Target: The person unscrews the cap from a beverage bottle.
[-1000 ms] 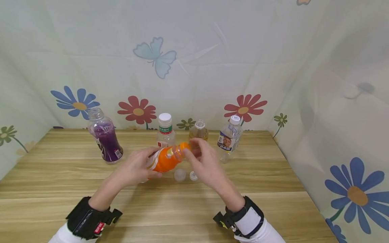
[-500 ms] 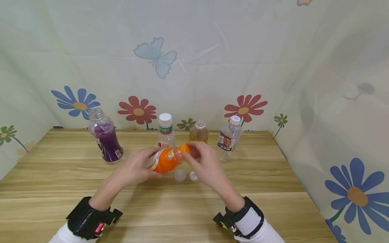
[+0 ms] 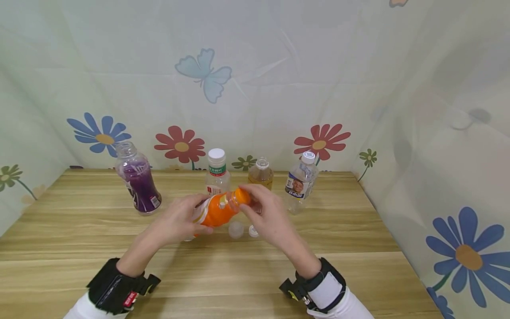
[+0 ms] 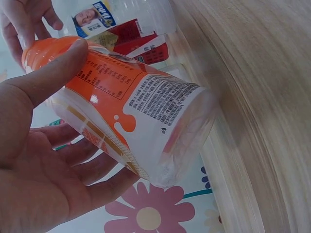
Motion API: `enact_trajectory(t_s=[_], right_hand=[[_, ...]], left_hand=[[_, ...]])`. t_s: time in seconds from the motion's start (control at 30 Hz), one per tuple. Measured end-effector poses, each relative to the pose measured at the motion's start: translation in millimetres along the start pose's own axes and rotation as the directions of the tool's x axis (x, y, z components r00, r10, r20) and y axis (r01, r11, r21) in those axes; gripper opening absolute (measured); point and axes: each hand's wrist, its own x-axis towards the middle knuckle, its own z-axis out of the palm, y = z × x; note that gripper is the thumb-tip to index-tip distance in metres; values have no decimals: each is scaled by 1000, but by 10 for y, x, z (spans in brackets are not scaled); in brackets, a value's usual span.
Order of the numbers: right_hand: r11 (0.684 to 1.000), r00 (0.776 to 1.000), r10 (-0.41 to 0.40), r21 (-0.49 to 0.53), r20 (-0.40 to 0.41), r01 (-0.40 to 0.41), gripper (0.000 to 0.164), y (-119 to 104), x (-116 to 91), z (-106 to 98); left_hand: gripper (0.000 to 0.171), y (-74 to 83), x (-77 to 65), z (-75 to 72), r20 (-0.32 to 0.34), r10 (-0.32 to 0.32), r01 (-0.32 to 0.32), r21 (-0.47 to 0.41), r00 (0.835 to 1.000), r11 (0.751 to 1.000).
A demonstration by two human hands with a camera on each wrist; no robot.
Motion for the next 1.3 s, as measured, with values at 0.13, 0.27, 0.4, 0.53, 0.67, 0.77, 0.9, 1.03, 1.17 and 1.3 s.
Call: enact_trajectory(t_s=[0.13,0.27,0.4,0.53,0.67,0.77,0.9,1.03,1.17,1.3], right_hand=[[1000,1000,3,-3,-1,-3,45,3,-3,0],[1000,1000,-5,-6,-7,5,46,6,1,2],[999,999,36,18,-4,-35,44,-14,4,0],[992,992,125,16,-13,-125,38,-40,-3,-8],[983,983,182,-2,-21,-182,33,-51,-5,-13],[979,979,204,-1,-13,-204,32,-49,-3,-10],[978,978,209,-24,-9,-209,29,-44,-2,-4],[981,983,185,-54,1,-185,29,-33,-4,2],[984,985,168,-62,26,-166,32,-24,-8,3],[988,988,149,-53,35,-147,32,-14,-14,0]], left_hand=[[75,4,-3,-4,6,-2,2,-4,1000,1000],[75,7,-5,-8,7,0,0,-5,1000,1000],[75,9,-6,-10,8,-3,3,-6,1000,1000],[75,17,-4,-10,11,-11,11,-5,1000,1000],[75,25,1,-10,11,-11,11,7,1000,1000],[74,25,3,-9,10,-9,9,19,1000,1000],[74,22,4,-7,8,-9,8,28,1000,1000],[73,17,4,-3,-1,-1,1,35,1000,999],[70,3,11,4,-12,6,-5,46,1000,999],[70,-8,16,7,-15,-3,4,53,1000,999]])
